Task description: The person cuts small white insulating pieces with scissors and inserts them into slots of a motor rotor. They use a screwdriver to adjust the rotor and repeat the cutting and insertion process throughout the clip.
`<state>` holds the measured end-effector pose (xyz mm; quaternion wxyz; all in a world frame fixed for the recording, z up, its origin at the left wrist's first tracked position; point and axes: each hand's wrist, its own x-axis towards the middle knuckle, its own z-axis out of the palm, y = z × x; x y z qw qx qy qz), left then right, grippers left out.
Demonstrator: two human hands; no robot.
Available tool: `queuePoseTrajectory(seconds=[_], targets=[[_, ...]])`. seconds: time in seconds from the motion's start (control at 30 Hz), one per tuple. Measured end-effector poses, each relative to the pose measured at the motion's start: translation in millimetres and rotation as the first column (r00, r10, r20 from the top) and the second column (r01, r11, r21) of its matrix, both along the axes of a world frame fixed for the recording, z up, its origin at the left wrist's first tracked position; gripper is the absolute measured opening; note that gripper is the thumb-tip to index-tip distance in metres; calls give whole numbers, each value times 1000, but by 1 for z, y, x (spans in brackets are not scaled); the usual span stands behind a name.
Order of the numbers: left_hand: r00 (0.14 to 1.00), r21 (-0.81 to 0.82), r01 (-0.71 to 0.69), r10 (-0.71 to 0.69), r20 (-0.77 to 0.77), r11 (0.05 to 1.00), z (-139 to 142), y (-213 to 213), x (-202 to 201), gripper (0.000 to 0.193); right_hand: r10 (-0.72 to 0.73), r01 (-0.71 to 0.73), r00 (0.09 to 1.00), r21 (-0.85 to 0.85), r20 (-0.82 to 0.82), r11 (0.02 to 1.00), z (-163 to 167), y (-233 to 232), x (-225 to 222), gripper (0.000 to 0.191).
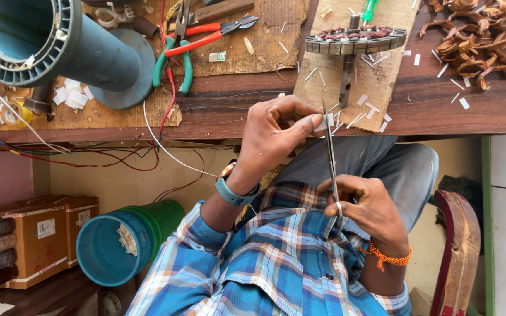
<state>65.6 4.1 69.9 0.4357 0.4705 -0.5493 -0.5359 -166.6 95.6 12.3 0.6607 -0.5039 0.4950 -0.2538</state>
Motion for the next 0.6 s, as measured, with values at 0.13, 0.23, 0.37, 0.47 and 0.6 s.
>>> queuePoseTrajectory(seconds=[0.13, 0.23, 0.37, 0.47, 0.6], targets=[[985, -21, 47, -49, -164, 999, -6, -3, 8, 16, 51, -63, 990, -82, -135, 995, -8, 5, -5, 36], [926, -5, 74, -71, -371, 997, -8, -6, 10, 13, -83, 83, 997, -89, 2, 993, -14, 8, -3, 45], [804, 127, 208, -96, -586, 970, -11, -9, 7, 10, -213, 222, 973, -112, 87, 969, -14, 6, 0, 61], [909, 39, 39, -20, -416, 998, -13, -9, 2, 14, -207, 221, 971, -121, 120, 968, -10, 2, 3, 72], [922, -106, -78, 31, -386, 991, -14, -10, 0, 27, -180, 192, 978, -120, 102, 974, -6, -4, 4, 81]])
